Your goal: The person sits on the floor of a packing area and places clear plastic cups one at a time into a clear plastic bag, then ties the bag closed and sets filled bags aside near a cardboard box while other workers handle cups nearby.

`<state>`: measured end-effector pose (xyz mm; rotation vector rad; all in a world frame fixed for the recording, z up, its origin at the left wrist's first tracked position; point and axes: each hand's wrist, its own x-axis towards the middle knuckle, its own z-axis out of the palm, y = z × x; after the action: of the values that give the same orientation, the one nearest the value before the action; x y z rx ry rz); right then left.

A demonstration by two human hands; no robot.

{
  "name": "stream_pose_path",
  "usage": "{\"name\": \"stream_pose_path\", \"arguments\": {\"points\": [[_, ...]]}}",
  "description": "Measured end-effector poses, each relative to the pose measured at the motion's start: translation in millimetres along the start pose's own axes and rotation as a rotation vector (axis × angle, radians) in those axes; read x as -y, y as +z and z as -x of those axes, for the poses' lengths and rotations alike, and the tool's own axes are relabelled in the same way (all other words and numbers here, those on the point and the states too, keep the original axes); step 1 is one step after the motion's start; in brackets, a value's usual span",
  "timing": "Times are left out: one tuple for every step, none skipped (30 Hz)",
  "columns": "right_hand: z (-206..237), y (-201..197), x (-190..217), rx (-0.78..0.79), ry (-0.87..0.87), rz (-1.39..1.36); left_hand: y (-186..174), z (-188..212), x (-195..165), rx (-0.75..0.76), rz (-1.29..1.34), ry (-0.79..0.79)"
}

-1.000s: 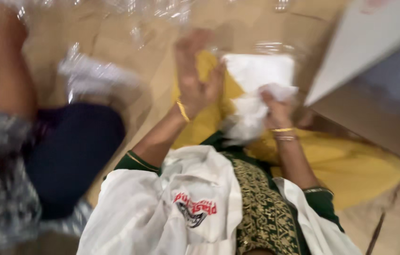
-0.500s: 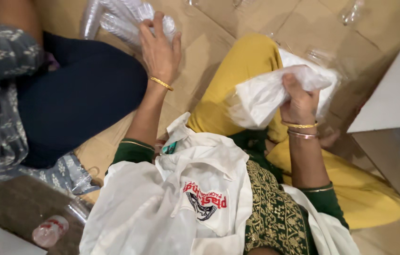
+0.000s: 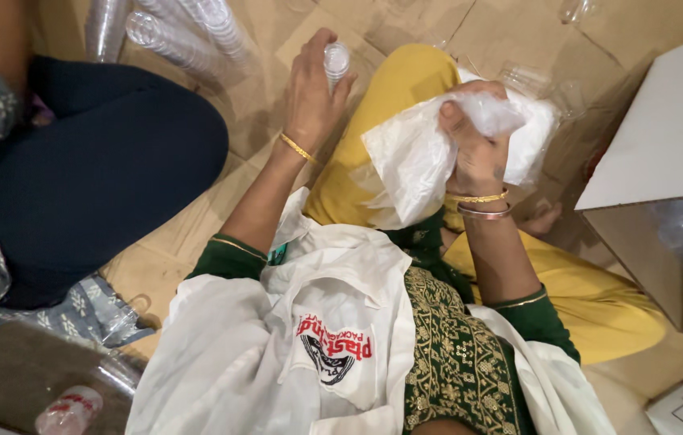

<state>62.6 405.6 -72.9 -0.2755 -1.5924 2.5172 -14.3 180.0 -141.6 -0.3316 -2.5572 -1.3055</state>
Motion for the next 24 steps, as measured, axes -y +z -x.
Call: {"name": "stream_pose_path", "arguments": {"points": [[-1,-2,0,0.004,-0.024,0.075,-4,0,-6,-0.050,-0.072,0.048],[-2,-5,1,0.007,-0.048,0.149,-10,-2,-11,-0.099,-0.144,0.096],[-2,-6,-1,0.009,-0.071,0.222,-16,-1,-18,-0.148,-0.218,0.143],[-3,-7,-3,0.013,-0.075,0.178,-23,0,-25,-0.182,-0.164,0.147],[-5,-7,-6,0.017,-0.079,0.131,-28,2,-34,-0.215,-0.110,0.151],[-7,-6,-8,0.021,-0.081,0.085,-33,5,-43,-0.248,-0.057,0.153],[-7,-6,-9,0.050,-0.105,0.095,-34,7,-52,-0.100,0.202,0.108],[-6,-4,-10,0.082,-0.127,0.105,-35,8,-62,0.047,0.460,0.060],[-7,0,-11,0.118,-0.150,0.115,-35,9,-71,0.192,0.718,0.015],[-7,4,-10,0.130,-0.129,0.073,-34,9,-79,0.238,0.724,0.037],[-7,9,-10,0.142,-0.109,0.032,-33,8,-86,0.285,0.730,0.062],[-7,14,-8,0.151,-0.089,-0.010,-32,8,-93,0.335,0.736,0.087],[-5,17,-5,0.147,-0.090,0.013,-31,5,-96,0.296,0.694,0.044],[-2,20,-2,0.139,-0.091,0.036,-32,2,-99,0.262,0.653,0.001],[-1,22,2,0.129,-0.091,0.061,-31,1,-102,0.229,0.613,-0.043],[0,23,5,0.114,-0.093,0.087,-33,0,-103,0.239,0.555,-0.041],[1,22,7,0.099,-0.092,0.114,-33,0,-105,0.247,0.496,-0.041],[2,21,8,0.088,-0.089,0.141,-35,1,-106,0.253,0.438,-0.043],[2,19,8,0.098,-0.118,0.184,-37,1,-107,0.206,0.514,0.035],[1,16,7,0.110,-0.148,0.226,-38,3,-107,0.159,0.588,0.115],[0,12,6,0.123,-0.178,0.267,-39,4,-107,0.113,0.660,0.197],[-1,9,4,0.106,-0.150,0.256,-39,5,-107,0.118,0.640,0.192],[-2,6,1,0.091,-0.122,0.246,-39,6,-107,0.123,0.622,0.187],[-2,5,-2,0.075,-0.095,0.235,-38,7,-106,0.128,0.603,0.182]]}}
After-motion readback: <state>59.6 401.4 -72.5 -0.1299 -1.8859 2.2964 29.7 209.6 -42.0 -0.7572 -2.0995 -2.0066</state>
